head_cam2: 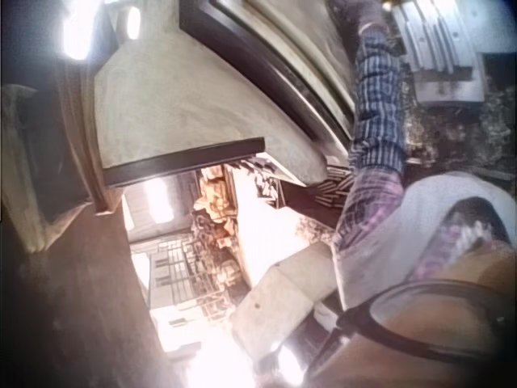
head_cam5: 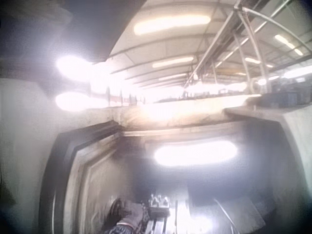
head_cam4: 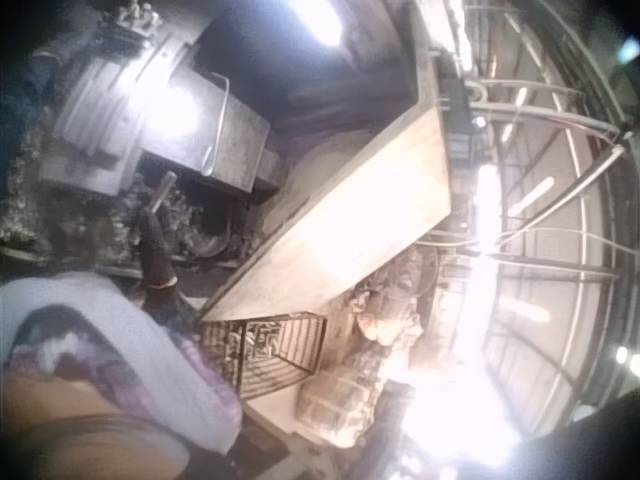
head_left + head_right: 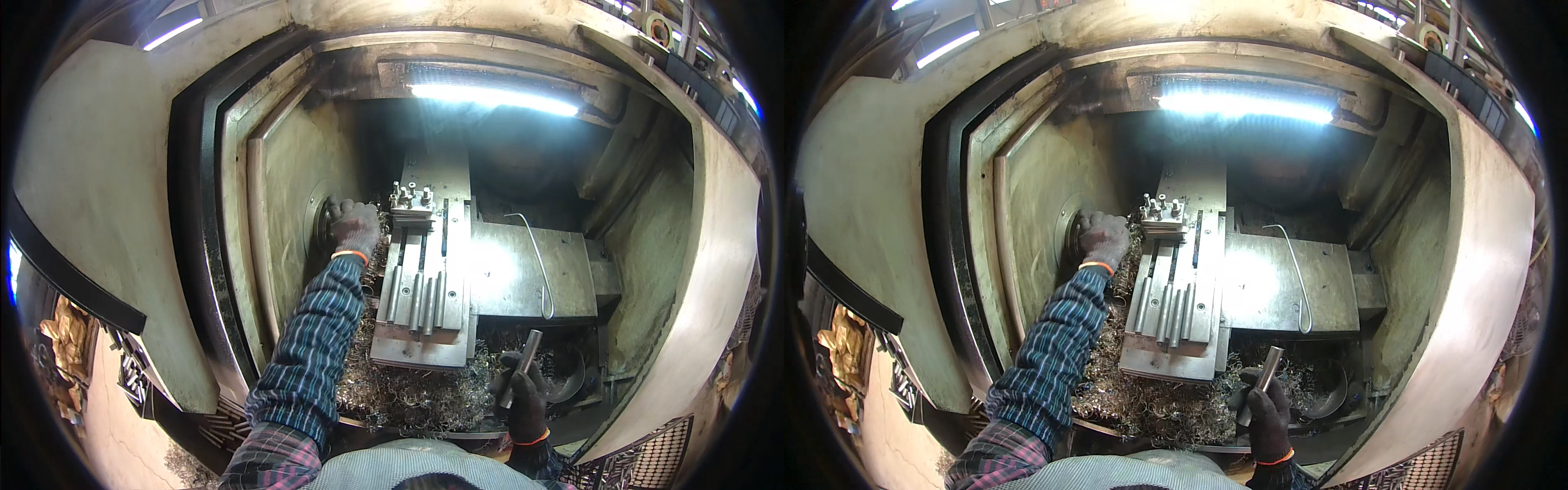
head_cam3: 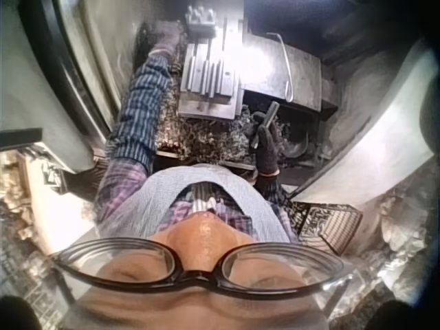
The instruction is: The person repeatedly loads metal rods into a lathe chuck, operates the machine controls, and removes finished parts. They place the finished parts into a nearby bin and continue the cycle with new rods.
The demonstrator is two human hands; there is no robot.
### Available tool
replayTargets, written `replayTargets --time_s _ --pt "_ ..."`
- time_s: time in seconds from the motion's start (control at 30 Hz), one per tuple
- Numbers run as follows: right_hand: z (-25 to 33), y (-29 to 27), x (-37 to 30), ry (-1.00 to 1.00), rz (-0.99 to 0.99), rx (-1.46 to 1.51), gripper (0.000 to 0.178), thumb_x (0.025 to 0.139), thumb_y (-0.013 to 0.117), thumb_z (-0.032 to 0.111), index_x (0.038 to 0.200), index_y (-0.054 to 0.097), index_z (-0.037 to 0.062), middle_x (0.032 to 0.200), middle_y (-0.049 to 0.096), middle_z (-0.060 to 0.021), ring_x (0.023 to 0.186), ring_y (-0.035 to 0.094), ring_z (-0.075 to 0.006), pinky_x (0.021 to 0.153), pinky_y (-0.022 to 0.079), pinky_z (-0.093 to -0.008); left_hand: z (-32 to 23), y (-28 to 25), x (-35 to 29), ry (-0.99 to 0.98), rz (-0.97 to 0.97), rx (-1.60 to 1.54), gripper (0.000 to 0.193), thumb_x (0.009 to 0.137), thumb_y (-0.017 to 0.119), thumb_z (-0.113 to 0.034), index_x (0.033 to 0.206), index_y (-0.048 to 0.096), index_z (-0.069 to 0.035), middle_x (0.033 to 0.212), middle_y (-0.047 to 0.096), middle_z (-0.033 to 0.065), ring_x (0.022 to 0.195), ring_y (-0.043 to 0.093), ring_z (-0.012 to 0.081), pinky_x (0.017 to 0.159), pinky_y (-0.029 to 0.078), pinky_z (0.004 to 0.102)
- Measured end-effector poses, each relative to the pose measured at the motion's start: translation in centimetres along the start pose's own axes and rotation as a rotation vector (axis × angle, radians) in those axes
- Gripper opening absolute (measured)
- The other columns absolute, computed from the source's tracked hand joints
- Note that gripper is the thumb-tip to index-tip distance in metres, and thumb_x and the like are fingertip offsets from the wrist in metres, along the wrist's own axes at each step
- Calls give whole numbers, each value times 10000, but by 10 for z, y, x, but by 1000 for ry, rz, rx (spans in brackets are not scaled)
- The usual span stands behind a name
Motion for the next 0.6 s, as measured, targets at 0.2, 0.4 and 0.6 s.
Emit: replayTargets --time_s 0.2,0.4,0.6 --pt "-10 1 18 -68 -20 -115 364 994 616 103 1345 573 17 918 684 -30 693 576 -63 610 469 -211 -14 -1 -157 214 586 60 343 793 655 -336 1029 784 -123 1022 766 156 933 742 337 797 599 493" --pt "-12 9 33 -268 27 -275 349 955 710 42 1284 631 -42 961 697 -42 818 615 -75 729 534 -245 38 -81 -207 -114 664 -153 436 845 705 -531 1006 774 -132 962 736 131 962 696 339 892 526 476" --pt "1 21 35 -453 34 -387 336 938 736 64 1249 653 -34 945 692 -40 832 624 -84 721 538 -264 13 -144 -84 44 -318 -1 338 938 601 -459 1103 719 -188 1162 664 109 1156 578 299 1058 391 552"
Point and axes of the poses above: each hand's wrist, its own x-axis towards the middle knuckle, its own y-axis out of the palm, z = x × y, the point moved 8 cm from there along x, towards the middle knuckle
